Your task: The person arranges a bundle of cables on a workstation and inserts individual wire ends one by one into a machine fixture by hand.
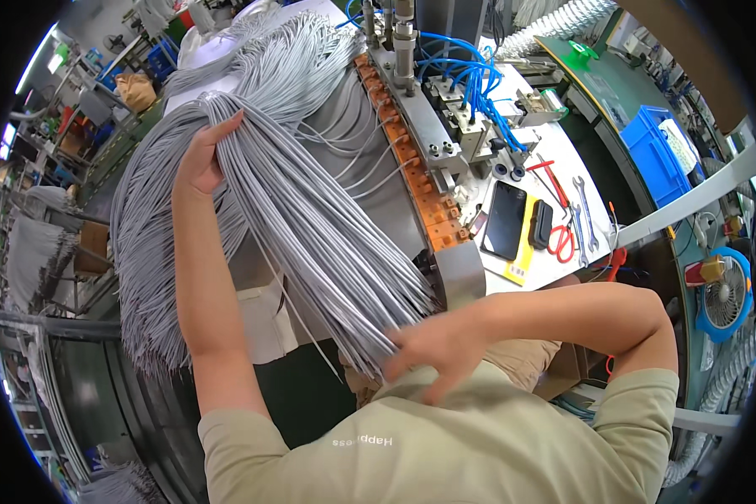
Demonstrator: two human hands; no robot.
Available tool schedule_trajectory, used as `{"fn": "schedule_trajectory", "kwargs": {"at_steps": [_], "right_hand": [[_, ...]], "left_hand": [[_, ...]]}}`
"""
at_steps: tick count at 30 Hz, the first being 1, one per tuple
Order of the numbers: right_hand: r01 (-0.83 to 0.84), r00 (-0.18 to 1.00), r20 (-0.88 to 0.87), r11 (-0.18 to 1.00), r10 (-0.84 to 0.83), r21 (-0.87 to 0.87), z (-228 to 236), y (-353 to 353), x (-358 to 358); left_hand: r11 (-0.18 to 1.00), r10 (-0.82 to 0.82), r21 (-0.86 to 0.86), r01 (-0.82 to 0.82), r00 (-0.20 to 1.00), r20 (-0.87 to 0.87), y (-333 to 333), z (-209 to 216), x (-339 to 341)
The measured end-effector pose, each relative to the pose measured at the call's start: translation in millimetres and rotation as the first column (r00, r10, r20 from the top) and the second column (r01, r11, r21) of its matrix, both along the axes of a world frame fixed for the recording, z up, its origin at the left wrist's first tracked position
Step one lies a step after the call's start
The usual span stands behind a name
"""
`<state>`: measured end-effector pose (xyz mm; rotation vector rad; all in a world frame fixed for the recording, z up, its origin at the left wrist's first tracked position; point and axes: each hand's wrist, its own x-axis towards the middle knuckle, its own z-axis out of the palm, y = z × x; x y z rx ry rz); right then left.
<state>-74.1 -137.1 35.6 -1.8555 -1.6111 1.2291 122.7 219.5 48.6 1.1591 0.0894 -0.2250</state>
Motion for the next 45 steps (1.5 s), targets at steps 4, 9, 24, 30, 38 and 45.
{"fn": "schedule_trajectory", "kwargs": {"at_steps": [4,9,24,30,38,45], "right_hand": [[-0.036,0.870,-0.487,0.995,0.075,0.088,-31,-39,-18],[0.371,0.926,-0.099,0.926,-0.363,0.069,-8,-100,3],[0.927,0.178,-0.835,0.374,-0.520,-0.035,-112,-193,-33],[0.938,0.243,-0.779,0.343,-0.578,0.038,-110,-193,-23],[0.850,0.526,-0.525,0.436,-0.669,0.296,-47,-148,-3],[0.761,0.641,-0.270,0.547,-0.719,0.348,2,-104,25]], "left_hand": [[0.992,-0.030,0.120,0.024,0.998,0.053,6,7,-2],[0.965,0.048,0.256,-0.055,0.998,0.032,-6,13,-27],[0.954,0.211,0.282,-0.105,0.903,-0.376,-136,26,-230],[0.147,0.152,0.944,-0.295,0.950,0.273,-77,57,-208],[-0.212,-0.815,0.901,-0.378,0.577,0.050,-62,84,-28],[-0.246,-0.715,0.910,-0.332,0.697,0.061,-37,63,28]]}}
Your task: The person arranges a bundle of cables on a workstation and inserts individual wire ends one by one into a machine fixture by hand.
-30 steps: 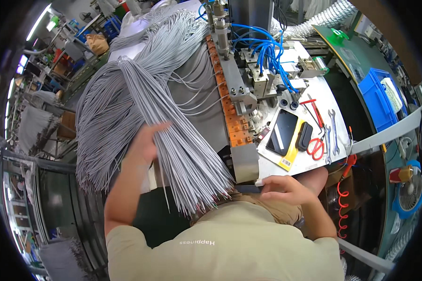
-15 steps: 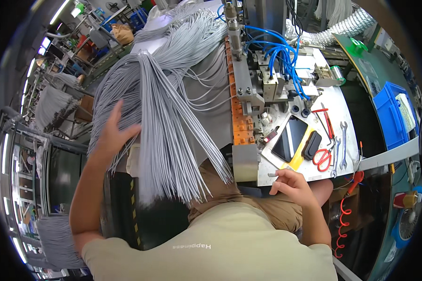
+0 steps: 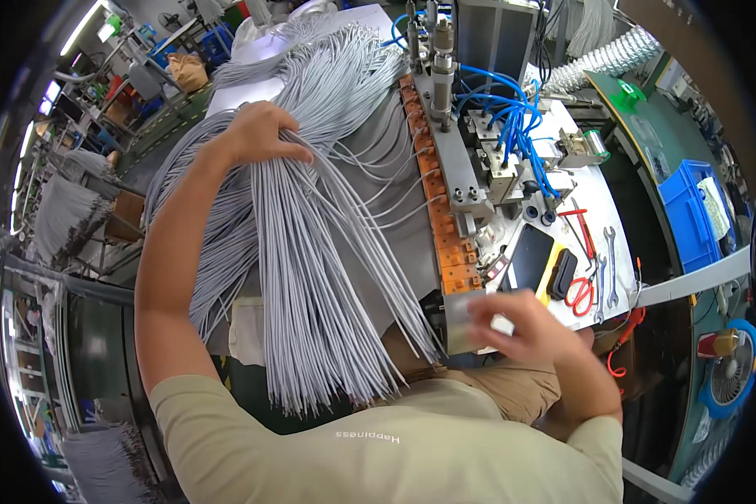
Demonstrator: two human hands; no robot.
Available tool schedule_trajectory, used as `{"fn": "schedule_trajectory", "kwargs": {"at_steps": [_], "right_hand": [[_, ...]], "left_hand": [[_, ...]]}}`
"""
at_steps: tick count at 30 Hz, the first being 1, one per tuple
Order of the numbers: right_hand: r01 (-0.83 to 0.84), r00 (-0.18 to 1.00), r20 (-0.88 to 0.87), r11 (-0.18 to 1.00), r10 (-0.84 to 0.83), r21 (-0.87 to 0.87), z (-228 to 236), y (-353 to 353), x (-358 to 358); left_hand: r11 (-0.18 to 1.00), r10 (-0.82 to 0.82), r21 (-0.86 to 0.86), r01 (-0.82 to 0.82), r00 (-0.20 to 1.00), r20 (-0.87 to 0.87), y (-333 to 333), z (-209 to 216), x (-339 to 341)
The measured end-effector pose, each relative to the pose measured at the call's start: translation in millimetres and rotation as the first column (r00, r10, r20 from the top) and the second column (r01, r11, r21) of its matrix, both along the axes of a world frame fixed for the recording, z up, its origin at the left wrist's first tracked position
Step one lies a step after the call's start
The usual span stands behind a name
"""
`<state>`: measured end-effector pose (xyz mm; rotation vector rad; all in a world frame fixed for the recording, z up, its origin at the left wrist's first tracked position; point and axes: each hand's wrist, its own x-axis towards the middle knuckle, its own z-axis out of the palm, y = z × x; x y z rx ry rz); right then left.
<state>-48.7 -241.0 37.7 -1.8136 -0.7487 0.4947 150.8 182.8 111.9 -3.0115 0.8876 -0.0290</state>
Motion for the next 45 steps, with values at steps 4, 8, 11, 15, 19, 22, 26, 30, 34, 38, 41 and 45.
{"fn": "schedule_trajectory", "kwargs": {"at_steps": [4,8,11,15,19,22,26,30,34,38,41,45], "right_hand": [[0.082,0.707,0.705,0.997,-0.051,-0.011,29,98,77],[-0.003,0.702,0.640,0.901,0.310,-0.434,42,211,126],[-0.164,0.806,0.326,0.715,0.494,-0.679,26,227,113],[-0.269,0.776,0.221,0.628,0.590,-0.730,1,186,62],[-0.262,0.780,0.277,0.695,0.561,-0.669,1,118,9],[-0.298,0.784,0.248,0.696,0.569,-0.654,32,86,-14],[-0.403,0.753,0.167,0.646,0.636,-0.648,-7,40,-49],[-0.534,0.767,-0.015,0.625,0.641,-0.570,11,22,-36],[-0.189,0.882,0.433,0.981,0.183,-0.030,17,62,43],[0.187,0.967,0.168,0.981,-0.193,0.048,2,169,135],[0.011,0.887,-0.451,0.974,0.094,0.225,-2,213,148],[-0.099,0.594,-0.695,0.894,0.406,0.437,-35,225,111]], "left_hand": [[0.996,0.048,0.078,-0.043,0.997,-0.060,-8,4,12],[0.996,0.030,0.092,-0.014,0.983,-0.180,-10,9,26],[1.000,0.011,0.005,-0.010,0.960,-0.280,-1,9,33],[0.986,-0.070,-0.167,0.002,0.914,-0.401,12,6,40],[0.967,-0.174,-0.245,0.072,0.889,-0.424,8,10,47],[0.954,-0.190,-0.295,0.057,0.874,-0.446,15,11,46],[0.975,-0.157,-0.213,0.068,0.885,-0.438,12,13,41],[0.969,-0.111,-0.242,0.055,0.968,-0.224,14,-1,20],[0.899,-0.140,-0.399,0.180,0.982,0.127,33,-21,13],[0.873,-0.048,-0.483,0.065,0.998,0.046,37,-22,30],[0.895,-0.003,-0.442,-0.063,0.989,-0.148,28,-17,33],[0.859,-0.015,-0.483,-0.171,0.934,-0.357,27,-8,35]]}}
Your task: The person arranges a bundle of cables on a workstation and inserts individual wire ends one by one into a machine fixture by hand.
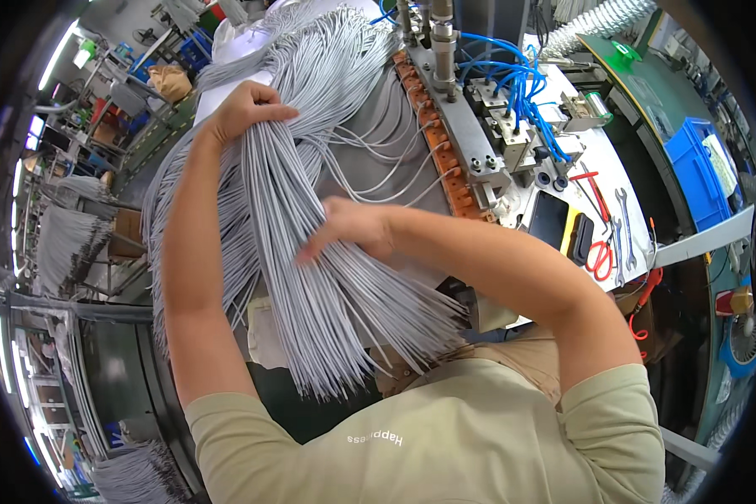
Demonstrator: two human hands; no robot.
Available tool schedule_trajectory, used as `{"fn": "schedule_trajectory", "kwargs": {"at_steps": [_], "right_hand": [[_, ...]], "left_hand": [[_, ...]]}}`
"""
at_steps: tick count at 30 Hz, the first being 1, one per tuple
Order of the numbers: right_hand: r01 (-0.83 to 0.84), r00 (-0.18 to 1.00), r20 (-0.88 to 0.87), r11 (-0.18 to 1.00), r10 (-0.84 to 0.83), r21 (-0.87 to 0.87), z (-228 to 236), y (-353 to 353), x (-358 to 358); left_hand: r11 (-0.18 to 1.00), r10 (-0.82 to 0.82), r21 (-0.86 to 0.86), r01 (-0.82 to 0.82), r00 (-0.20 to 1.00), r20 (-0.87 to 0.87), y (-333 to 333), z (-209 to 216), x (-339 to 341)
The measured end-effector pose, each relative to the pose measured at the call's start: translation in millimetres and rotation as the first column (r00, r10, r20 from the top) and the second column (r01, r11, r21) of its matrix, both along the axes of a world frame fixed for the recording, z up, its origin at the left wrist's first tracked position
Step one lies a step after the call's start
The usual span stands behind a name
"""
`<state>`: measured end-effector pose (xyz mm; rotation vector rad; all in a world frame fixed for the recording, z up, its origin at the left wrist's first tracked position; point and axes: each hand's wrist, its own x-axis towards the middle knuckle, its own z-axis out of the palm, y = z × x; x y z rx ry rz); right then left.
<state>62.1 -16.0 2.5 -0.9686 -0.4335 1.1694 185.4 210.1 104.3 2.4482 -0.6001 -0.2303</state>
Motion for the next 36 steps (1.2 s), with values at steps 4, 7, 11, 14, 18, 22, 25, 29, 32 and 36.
{"fn": "schedule_trajectory", "kwargs": {"at_steps": [4,7,11,14,18,22,25,29,32,36], "right_hand": [[-0.006,1.000,0.018,0.996,0.008,-0.094,2,-49,-49],[0.000,0.995,0.100,0.977,0.022,-0.212,25,-84,-83],[0.107,0.897,0.405,0.803,0.176,-0.586,65,-130,-112],[0.355,0.703,0.689,0.751,0.179,-0.557,78,-173,-137],[0.398,0.522,0.648,0.514,0.555,-0.760,91,-217,-149],[0.433,0.443,0.722,0.578,0.532,-0.692,76,-229,-146],[0.414,0.411,0.804,0.698,0.430,-0.585,63,-223,-143],[0.378,0.491,0.809,0.758,0.323,-0.532,45,-227,-156],[0.313,0.622,0.730,0.764,0.284,-0.564,30,-252,-163],[0.377,0.557,0.821,0.844,0.123,-0.382,15,-244,-148]], "left_hand": [[0.997,0.014,-0.073,-0.015,1.000,-0.023,8,-3,2],[0.995,-0.013,-0.097,0.010,0.999,-0.031,15,-5,11],[0.989,-0.097,-0.111,0.099,0.995,0.023,25,-10,14],[0.988,-0.145,-0.027,0.154,0.968,0.203,16,-8,-4],[0.873,-0.450,0.443,0.203,0.686,0.572,-30,-9,-59],[0.679,-0.609,0.600,0.424,0.781,0.137,-133,-40,-146],[0.775,-0.630,0.446,0.447,0.605,0.487,-152,-93,-192],[0.744,-0.619,0.443,0.500,0.766,0.175,-131,-102,-221],[0.699,-0.592,0.475,0.535,0.805,-0.036,-109,-91,-240],[0.755,-0.564,0.531,0.386,0.795,0.224,-147,-108,-223]]}}
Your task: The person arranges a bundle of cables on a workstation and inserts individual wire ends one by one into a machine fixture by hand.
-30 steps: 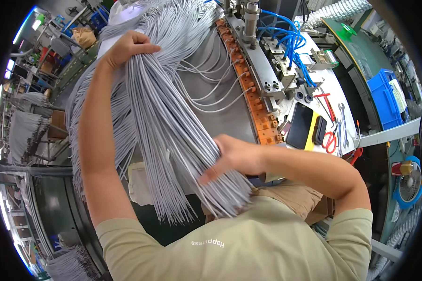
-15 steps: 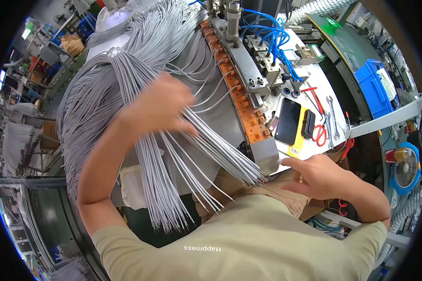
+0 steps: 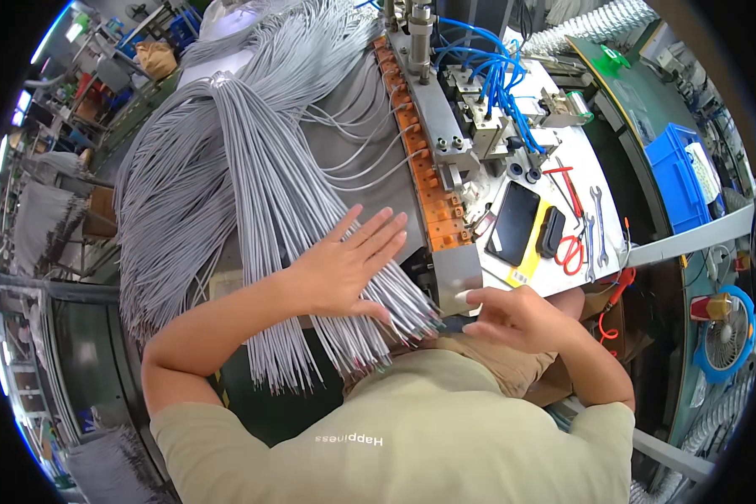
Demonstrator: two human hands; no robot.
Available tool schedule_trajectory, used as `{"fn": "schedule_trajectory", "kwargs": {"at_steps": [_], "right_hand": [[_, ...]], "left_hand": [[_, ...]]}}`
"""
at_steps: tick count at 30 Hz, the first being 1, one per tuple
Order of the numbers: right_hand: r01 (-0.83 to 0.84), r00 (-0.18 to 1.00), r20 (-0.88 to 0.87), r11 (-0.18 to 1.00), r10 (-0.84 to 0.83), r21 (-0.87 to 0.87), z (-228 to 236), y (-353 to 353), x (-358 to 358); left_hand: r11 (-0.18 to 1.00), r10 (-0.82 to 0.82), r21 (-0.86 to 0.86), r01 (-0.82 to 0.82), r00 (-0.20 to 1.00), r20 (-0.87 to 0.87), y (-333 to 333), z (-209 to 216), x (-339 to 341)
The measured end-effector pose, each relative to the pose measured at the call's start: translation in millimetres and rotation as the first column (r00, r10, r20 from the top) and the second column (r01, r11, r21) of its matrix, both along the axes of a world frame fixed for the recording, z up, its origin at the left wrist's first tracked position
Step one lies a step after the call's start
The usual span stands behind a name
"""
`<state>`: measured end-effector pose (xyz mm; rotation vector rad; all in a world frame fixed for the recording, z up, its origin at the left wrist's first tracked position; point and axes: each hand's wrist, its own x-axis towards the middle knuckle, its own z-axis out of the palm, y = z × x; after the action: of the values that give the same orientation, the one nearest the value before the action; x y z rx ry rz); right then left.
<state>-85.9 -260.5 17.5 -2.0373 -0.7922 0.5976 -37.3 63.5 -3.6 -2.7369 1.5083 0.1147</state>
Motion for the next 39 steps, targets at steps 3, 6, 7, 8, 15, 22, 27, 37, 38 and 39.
{"fn": "schedule_trajectory", "kwargs": {"at_steps": [3,6,7,8,15,22,27,37,38,39], "right_hand": [[0.060,0.996,-0.074,0.993,-0.053,0.098,-8,-18,-7],[0.174,0.971,-0.193,0.971,-0.141,0.162,-22,-28,-7],[0.251,0.940,-0.279,0.952,-0.197,0.173,-27,-27,-8],[0.334,0.895,-0.365,0.927,-0.255,0.171,-29,-27,-10],[0.110,0.989,0.072,0.961,-0.132,0.253,-30,-14,-3],[0.368,0.922,-0.212,0.906,-0.325,0.209,-60,-43,-10],[0.337,0.934,-0.215,0.906,-0.287,0.257,-50,-33,0],[0.310,0.946,-0.194,0.904,-0.262,0.293,-47,-28,2],[0.301,0.950,-0.179,0.907,-0.257,0.294,-47,-29,2],[0.292,0.953,-0.164,0.910,-0.253,0.294,-47,-29,2]], "left_hand": [[1.000,-0.014,0.007,0.015,0.989,-0.145,12,6,-2],[0.994,-0.072,-0.092,0.061,0.991,-0.116,31,33,30],[0.986,0.007,-0.169,-0.003,1.000,0.019,40,41,51],[0.965,0.088,-0.257,-0.048,0.986,0.145,48,48,76],[0.956,0.294,-0.111,-0.273,0.914,0.281,82,72,148],[0.992,0.109,0.037,-0.122,0.959,0.263,78,73,136],[0.932,0.349,0.041,-0.359,0.924,0.154,66,72,132],[0.985,-0.114,0.119,0.125,0.989,-0.093,24,99,113],[0.989,-0.064,0.131,0.075,0.994,-0.085,21,103,113],[0.988,-0.070,0.131,0.081,0.994,-0.090,18,99,112]]}}
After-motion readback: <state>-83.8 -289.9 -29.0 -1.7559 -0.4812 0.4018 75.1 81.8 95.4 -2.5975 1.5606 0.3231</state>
